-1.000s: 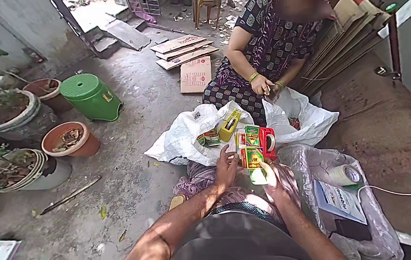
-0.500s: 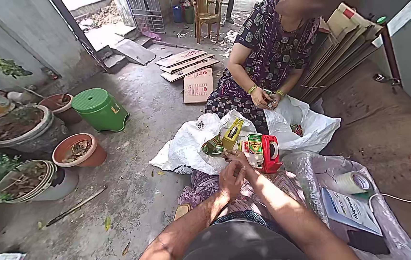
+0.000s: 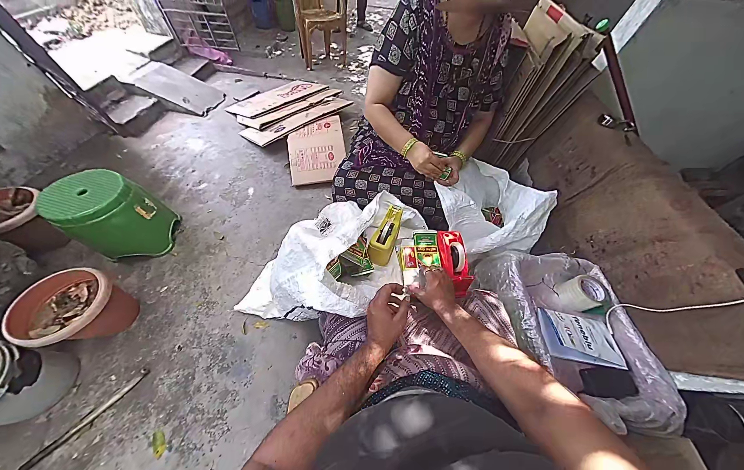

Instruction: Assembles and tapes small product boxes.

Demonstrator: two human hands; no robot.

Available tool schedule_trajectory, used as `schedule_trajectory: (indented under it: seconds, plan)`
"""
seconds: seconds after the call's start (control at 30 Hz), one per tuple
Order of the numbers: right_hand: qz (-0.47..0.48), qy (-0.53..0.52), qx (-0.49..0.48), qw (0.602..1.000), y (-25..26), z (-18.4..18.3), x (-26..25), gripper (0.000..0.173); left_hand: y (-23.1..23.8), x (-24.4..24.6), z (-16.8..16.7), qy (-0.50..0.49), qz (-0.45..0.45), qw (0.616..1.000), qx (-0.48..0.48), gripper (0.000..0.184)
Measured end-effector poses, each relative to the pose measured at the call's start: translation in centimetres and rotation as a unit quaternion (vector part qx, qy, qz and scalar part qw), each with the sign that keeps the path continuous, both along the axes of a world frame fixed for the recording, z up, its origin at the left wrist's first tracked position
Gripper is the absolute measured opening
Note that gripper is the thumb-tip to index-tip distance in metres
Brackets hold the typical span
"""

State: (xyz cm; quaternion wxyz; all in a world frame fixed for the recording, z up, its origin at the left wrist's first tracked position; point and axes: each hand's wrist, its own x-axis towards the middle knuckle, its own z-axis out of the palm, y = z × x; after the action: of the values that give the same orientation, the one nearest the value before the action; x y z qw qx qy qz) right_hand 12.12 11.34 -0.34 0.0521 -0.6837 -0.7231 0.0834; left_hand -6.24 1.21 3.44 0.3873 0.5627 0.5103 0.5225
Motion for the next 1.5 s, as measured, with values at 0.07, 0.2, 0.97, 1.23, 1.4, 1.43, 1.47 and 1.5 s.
schedule_trajectory:
  seconds: [0.07, 0.2, 0.97, 1.23, 1.4, 1.43, 1.47, 1.5]
  plan:
    - [-0.022, -0.007, -0.027, 0.999, -0.1, 0.6, -1.0, 0.071, -0.2, 0.1, 0.1, -0.004, -0.014, 1.0, -0.007, 0.028]
    - [-0.037, -0.017, -0.036, 0.999, -0.2, 1.2, -1.9, 0.07, -0.2, 0.0, 0.2, 0.001, -0.019, 1.0, -0.012, 0.028]
    - [-0.007, 0.06, 0.141, 0.988, -3.8, 3.3, 0.4, 0.034, -0.1, -0.1, 0.2, -0.032, -0.048, 0.996, -0.066, 0.033]
    - [-0.083, 0.293, 0.253, 0.918, -6.2, 0.7, 3.6, 0.018, 0.0, 0.2, 0.6, -0.153, -0.125, 0.95, -0.241, 0.035]
    - [-0.083, 0.373, 0.337, 0.86, -7.2, 1.9, 3.3, 0.012, -0.3, 0.5, 0.5, -0.172, -0.148, 0.943, -0.244, 0.046]
    - [-0.039, 0.394, 0.346, 0.85, -7.7, 2.4, 3.1, 0.011, -0.3, 0.5, 0.8, -0.214, -0.152, 0.933, -0.246, 0.051]
    - [0.016, 0.411, 0.345, 0.844, -8.4, 2.8, 3.0, 0.011, -0.3, 0.5, 1.1, -0.263, -0.152, 0.919, -0.251, 0.051]
    - [0.06, 0.419, 0.338, 0.841, -9.3, 3.1, 2.9, 0.008, -0.2, 0.4, 1.3, -0.307, -0.144, 0.906, -0.254, 0.048]
